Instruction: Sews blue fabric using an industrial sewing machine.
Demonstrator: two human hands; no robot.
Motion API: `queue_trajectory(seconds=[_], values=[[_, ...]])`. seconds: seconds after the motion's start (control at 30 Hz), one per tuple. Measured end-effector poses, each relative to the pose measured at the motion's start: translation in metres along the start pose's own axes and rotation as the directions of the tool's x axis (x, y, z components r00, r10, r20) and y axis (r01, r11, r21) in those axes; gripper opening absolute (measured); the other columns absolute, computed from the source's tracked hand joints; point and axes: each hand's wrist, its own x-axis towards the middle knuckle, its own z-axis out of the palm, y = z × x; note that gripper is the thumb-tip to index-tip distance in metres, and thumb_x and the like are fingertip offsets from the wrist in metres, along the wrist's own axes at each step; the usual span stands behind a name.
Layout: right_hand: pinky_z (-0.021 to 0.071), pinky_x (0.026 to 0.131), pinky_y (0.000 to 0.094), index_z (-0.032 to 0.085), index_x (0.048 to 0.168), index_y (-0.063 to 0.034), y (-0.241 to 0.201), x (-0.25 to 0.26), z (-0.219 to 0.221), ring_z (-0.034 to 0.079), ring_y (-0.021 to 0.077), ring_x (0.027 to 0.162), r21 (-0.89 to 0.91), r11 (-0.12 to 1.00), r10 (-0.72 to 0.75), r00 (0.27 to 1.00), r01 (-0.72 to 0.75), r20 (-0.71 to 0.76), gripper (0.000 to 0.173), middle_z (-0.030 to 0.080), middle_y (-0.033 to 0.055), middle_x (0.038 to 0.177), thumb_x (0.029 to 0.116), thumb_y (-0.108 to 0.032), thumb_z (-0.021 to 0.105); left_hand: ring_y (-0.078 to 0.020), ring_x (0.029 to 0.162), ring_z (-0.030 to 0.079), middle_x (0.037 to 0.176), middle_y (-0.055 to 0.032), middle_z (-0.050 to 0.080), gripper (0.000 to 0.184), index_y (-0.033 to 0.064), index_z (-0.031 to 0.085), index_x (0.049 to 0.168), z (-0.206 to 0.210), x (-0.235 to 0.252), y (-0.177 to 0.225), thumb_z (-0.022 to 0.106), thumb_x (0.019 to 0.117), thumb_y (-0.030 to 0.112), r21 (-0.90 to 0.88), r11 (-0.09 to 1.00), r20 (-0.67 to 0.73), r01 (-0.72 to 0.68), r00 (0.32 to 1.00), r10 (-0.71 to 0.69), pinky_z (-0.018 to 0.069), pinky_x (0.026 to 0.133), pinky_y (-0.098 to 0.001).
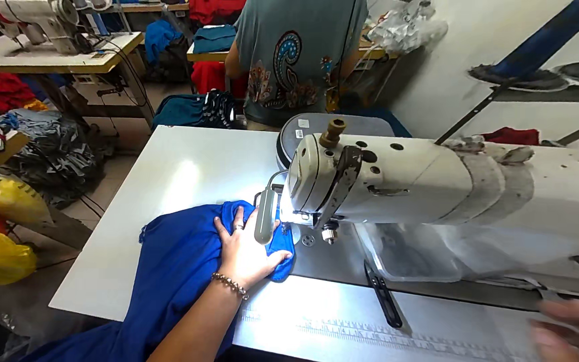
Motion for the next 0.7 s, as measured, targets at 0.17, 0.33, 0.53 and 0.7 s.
queue_trajectory(seconds=[0.17,0.33,0.53,0.7], values=[[0.0537,0.095,0.032,0.055,0.134,0.0019,-0.025,-0.02,0.051,0.062,0.0168,0.116,0.024,0.999,0.017,0.98,-0.022,0.196,0.037,0.064,0.0202,0.125,0.104,-0.021,0.058,-0.0288,0.159,0.01,0.17,0.008,0.023,0.071,0.0483,0.044,0.152,-0.006,0.005,0.0,0.056,0.0882,0.076,-0.01,1.0,0.024,0.016,1.0,-0.016,-0.0101,0.115,-0.0762],[0.0517,0.099,0.0379,0.063,0.13,-0.0027,-0.061,-0.026,0.104,0.062,0.0287,0.117,-0.006,0.995,-0.089,0.943,0.096,0.32,0.035,0.066,0.0236,0.123,0.1008,-0.022,0.062,-0.0332,0.16,0.005,0.173,0.0032,0.014,0.07,0.0396,0.038,0.158,-0.009,-0.003,0.002,0.049,0.096,0.069,0.042,0.998,0.022,-0.04,0.999,0.039,-0.0081,0.114,-0.0775],[0.0603,0.073,0.0242,0.061,0.132,0.0076,-0.103,-0.023,0.14,0.069,0.0106,0.087,0.309,0.888,0.165,0.865,-0.339,0.473,0.041,0.068,0.0152,0.117,0.0949,-0.009,0.065,-0.0267,0.115,0.066,0.104,-0.0039,0.072,0.024,0.0129,0.074,0.09,-0.001,-0.019,-0.032,0.061,0.0994,0.031,0.088,0.805,-0.312,-0.587,0.751,0.582,0.0399,0.112,-0.0624],[0.0635,0.084,0.0418,0.04,0.147,0.0055,-0.146,0.001,0.181,0.075,0.0269,0.096,0.34,0.185,0.34,0.385,-0.922,0.858,0.046,0.069,0.0179,0.119,0.1036,-0.007,0.048,-0.0249,0.086,0.069,0.081,-0.0071,0.07,0.024,0.0075,0.073,0.088,-0.044,-0.03,-0.049,0.061,0.1007,0.025,0.178,0.806,-0.262,-0.564,0.763,0.591,0.0529,0.09,-0.0461]])
